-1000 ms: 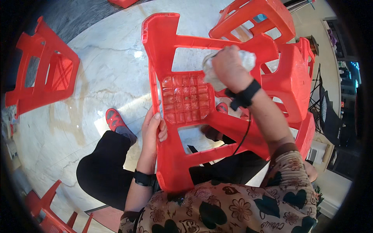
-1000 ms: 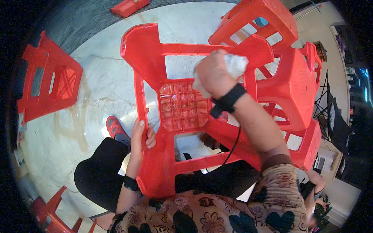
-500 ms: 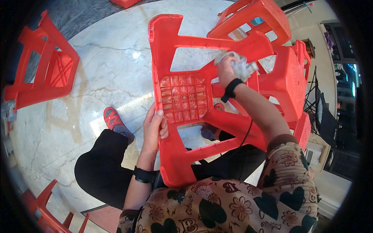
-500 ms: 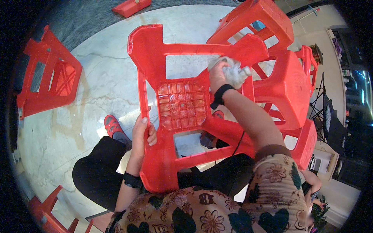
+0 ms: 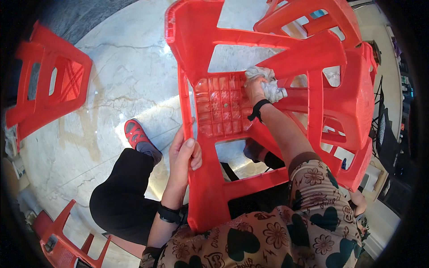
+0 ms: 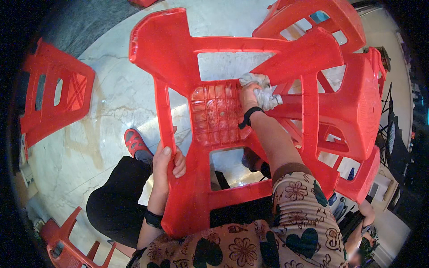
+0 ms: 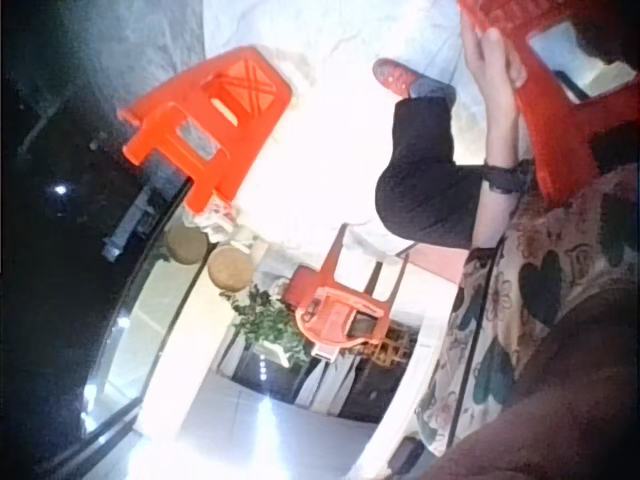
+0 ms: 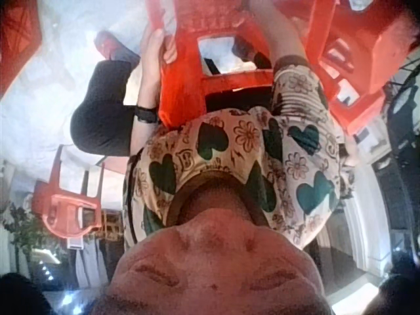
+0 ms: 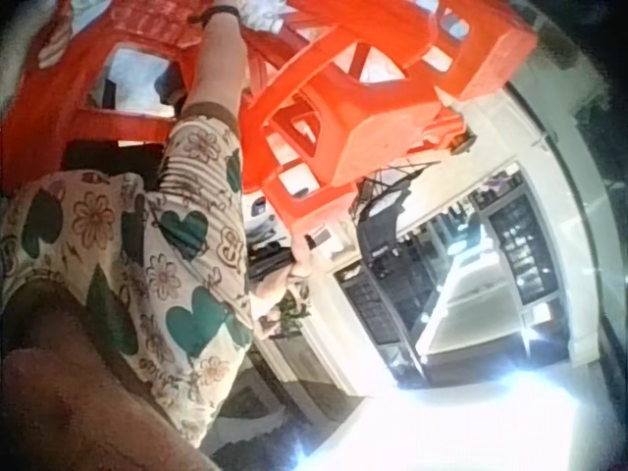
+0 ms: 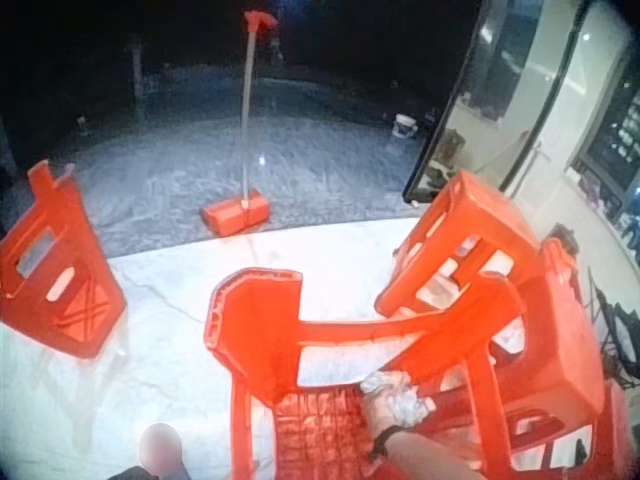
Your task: The person sits on the floor and wipes a red plastic stool with a white cloth. They clean the seat, legs, and underside of the stool, then place it upright and walk away.
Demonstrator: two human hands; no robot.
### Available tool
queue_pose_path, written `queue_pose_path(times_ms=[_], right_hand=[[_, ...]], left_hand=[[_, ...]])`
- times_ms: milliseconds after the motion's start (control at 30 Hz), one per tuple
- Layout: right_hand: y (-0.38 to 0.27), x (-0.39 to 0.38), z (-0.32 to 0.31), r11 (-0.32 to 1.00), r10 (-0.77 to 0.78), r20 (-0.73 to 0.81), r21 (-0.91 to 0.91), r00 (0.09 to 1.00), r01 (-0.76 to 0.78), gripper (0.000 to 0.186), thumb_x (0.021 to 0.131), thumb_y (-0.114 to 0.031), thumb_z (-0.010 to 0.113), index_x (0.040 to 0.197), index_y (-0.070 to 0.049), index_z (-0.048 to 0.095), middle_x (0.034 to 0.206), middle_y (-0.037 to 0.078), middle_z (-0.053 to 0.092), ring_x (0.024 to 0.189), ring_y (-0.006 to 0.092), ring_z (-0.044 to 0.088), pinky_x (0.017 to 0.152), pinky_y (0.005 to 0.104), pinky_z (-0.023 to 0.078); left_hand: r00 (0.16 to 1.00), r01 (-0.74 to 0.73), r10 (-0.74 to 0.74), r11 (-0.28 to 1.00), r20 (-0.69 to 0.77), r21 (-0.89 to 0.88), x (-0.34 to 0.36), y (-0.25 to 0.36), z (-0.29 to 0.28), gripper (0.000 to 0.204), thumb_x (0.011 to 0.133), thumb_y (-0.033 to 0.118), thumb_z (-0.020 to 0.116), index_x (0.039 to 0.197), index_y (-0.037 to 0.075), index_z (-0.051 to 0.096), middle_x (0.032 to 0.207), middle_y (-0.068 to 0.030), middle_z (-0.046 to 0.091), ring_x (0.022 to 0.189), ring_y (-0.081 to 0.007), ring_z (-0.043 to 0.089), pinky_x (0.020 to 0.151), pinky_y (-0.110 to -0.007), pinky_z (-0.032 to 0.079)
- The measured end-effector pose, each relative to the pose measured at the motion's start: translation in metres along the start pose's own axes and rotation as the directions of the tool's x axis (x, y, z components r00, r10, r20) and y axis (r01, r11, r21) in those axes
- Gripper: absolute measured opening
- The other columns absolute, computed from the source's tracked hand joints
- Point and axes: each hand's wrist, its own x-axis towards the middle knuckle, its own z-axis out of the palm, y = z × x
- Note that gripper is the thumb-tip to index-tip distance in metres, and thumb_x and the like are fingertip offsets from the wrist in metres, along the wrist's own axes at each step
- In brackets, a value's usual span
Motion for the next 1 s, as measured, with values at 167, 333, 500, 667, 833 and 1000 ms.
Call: queue_pose_path(times_ms=[167, 333, 500, 667, 833, 1000], right_hand=[[-0.020, -0.019, 0.032, 0.808, -0.221, -0.209, 0.509, 0.953, 0.299, 0.034, 0.090, -0.027, 0.051, 0.113, -0.008, 0.067, 0.108, 0.013, 0.065, 0.106, 0.0305, 0.059, 0.085, 0.0460, 0.046], [-0.004, -0.031, 0.021, 0.627, 0.036, -0.287, 0.752, 0.957, 0.202, 0.057, 0.076, -0.018, 0.068, 0.130, -0.012, 0.049, 0.111, 0.012, 0.062, 0.112, 0.0300, 0.054, 0.094, 0.0435, 0.043], [-0.030, -0.009, 0.018, 0.472, -0.009, 0.145, 0.873, 0.989, -0.124, 0.064, 0.070, -0.025, 0.075, 0.125, -0.007, 0.047, 0.117, 0.017, 0.060, 0.108, 0.0319, 0.060, 0.088, 0.0427, 0.049], [-0.116, -0.037, -0.022, 0.323, 0.240, 0.328, 0.861, 0.914, -0.394, 0.058, 0.080, -0.027, 0.069, 0.125, 0.000, 0.044, 0.118, 0.021, 0.059, 0.108, 0.0319, 0.060, 0.090, 0.0399, 0.051], [-0.097, -0.057, -0.048, 0.254, -0.726, 0.023, 0.938, 0.687, 0.238, 0.041, 0.071, -0.024, 0.069, 0.110, -0.009, 0.069, 0.116, 0.016, 0.066, 0.104, 0.0319, 0.065, 0.085, 0.0444, 0.053], [-0.057, -0.054, -0.046, 0.217, -0.631, -0.060, 0.944, 0.773, 0.250, 0.042, 0.066, -0.027, 0.071, 0.104, -0.010, 0.071, 0.108, 0.014, 0.069, 0.094, 0.0292, 0.068, 0.082, 0.0426, 0.053]], left_hand=[[1.000, 0.005, -0.006, 1.000, -0.013, -0.029, 0.003, -0.001, 0.000, 0.056, 0.096, 0.026, 0.054, 0.146, 0.010, 0.035, 0.063, 0.0016, 0.039, 0.045, -0.0051, 0.036, 0.041, -0.019, 0.030], [1.000, 0.006, -0.008, 0.997, -0.027, -0.081, 0.004, -0.001, 0.002, 0.061, 0.094, 0.029, 0.057, 0.146, 0.008, 0.033, 0.063, 0.0000, 0.039, 0.044, -0.0066, 0.037, 0.040, -0.020, 0.030], [1.000, -0.007, 0.006, 0.995, -0.013, -0.100, 0.006, -0.004, 0.001, 0.070, 0.092, 0.034, 0.063, 0.147, 0.008, 0.029, 0.063, -0.0018, 0.040, 0.042, -0.0083, 0.037, 0.039, -0.021, 0.030], [1.000, -0.019, 0.020, 0.997, 0.005, -0.078, 0.008, -0.006, 0.001, 0.073, 0.091, 0.037, 0.064, 0.147, 0.007, 0.028, 0.062, -0.0024, 0.040, 0.042, -0.0088, 0.037, 0.038, -0.022, 0.030], [1.000, -0.022, 0.022, 0.999, 0.001, -0.046, 0.008, -0.006, -0.002, 0.074, 0.091, 0.040, 0.061, 0.147, 0.007, 0.026, 0.062, -0.0022, 0.040, 0.042, -0.0090, 0.036, 0.037, -0.022, 0.030], [0.999, -0.015, 0.014, 0.999, -0.039, -0.046, 0.004, -0.002, 0.007, 0.069, 0.091, 0.035, 0.062, 0.146, 0.006, 0.030, 0.063, -0.0014, 0.039, 0.043, -0.0080, 0.037, 0.039, -0.021, 0.030]])
